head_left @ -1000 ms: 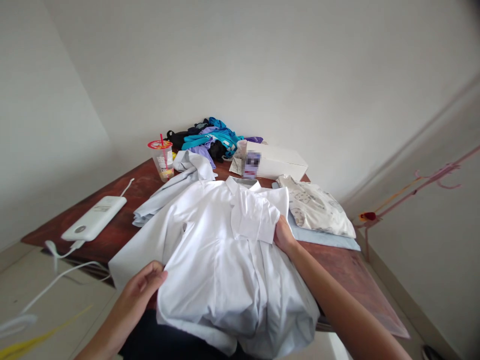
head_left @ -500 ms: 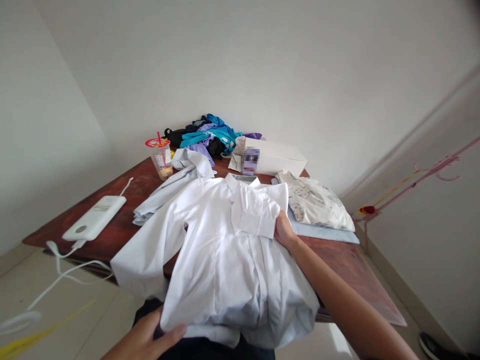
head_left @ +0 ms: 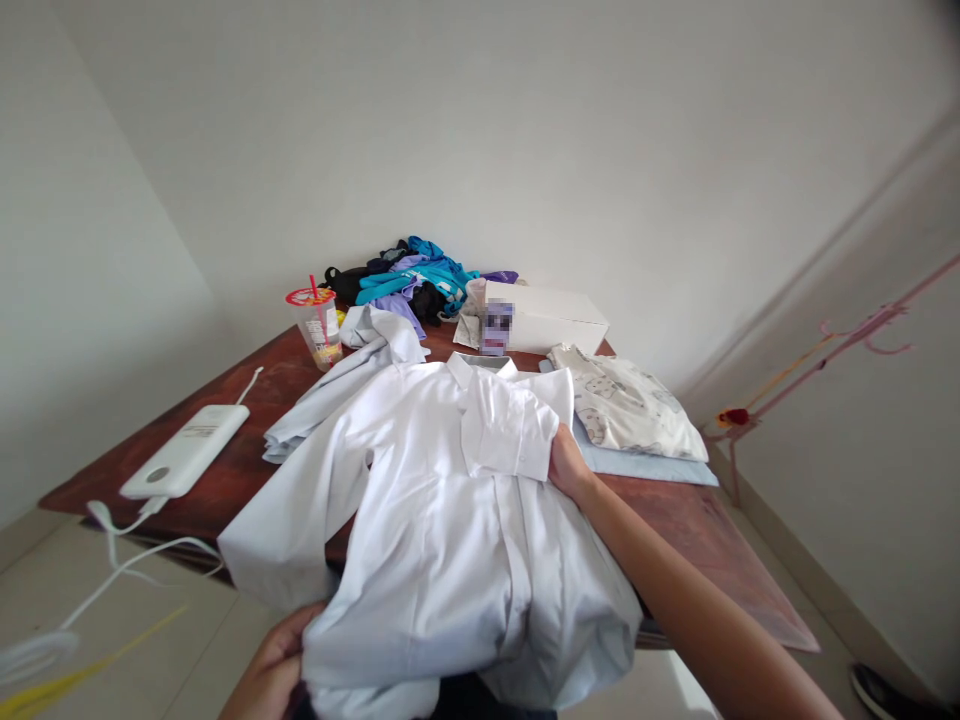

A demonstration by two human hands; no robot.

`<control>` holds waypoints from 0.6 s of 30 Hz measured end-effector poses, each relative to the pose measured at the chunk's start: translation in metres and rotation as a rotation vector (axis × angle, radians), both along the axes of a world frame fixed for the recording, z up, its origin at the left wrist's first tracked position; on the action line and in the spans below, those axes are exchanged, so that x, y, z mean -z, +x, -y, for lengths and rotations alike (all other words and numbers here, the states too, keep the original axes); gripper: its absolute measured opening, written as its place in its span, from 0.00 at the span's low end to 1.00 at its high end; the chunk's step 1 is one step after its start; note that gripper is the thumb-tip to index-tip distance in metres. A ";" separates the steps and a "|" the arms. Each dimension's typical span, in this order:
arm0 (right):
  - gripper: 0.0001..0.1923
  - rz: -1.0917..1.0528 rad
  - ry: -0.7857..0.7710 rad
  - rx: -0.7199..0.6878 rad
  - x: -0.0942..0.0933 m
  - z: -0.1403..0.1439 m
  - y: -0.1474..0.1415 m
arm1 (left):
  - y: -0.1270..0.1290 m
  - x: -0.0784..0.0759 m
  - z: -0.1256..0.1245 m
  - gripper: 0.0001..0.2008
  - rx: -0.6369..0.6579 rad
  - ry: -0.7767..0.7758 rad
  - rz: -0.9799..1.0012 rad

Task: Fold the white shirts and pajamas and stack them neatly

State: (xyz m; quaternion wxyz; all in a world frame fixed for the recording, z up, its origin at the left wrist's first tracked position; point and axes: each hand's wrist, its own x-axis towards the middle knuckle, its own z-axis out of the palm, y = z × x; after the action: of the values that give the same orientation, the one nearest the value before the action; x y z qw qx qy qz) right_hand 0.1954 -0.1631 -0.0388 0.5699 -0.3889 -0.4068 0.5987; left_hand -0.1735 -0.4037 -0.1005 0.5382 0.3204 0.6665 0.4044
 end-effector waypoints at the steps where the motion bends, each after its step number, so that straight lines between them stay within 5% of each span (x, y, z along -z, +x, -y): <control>1: 0.14 -0.007 0.001 0.001 -0.001 0.000 0.000 | -0.005 -0.001 0.002 0.19 -0.045 -0.041 0.066; 4: 0.14 -0.009 -0.006 -0.012 -0.002 0.001 0.000 | -0.029 0.001 0.004 0.21 -0.045 -0.011 0.021; 9: 0.15 -0.006 -0.007 -0.006 -0.002 0.000 0.000 | -0.056 0.015 -0.003 0.14 0.431 0.244 -0.627; 12: 0.15 -0.025 -0.010 0.000 0.000 0.000 0.001 | -0.053 0.019 -0.011 0.14 0.593 0.261 -0.760; 18: 0.15 -0.041 -0.035 -0.018 -0.005 0.001 0.000 | -0.042 -0.010 -0.020 0.19 0.401 0.213 -0.629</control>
State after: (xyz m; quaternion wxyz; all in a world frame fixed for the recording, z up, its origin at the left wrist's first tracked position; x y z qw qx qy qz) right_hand 0.1953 -0.1640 -0.0338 0.5659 -0.3829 -0.3878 0.6187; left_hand -0.2155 -0.3834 -0.0901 0.3395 0.6069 0.6774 0.2399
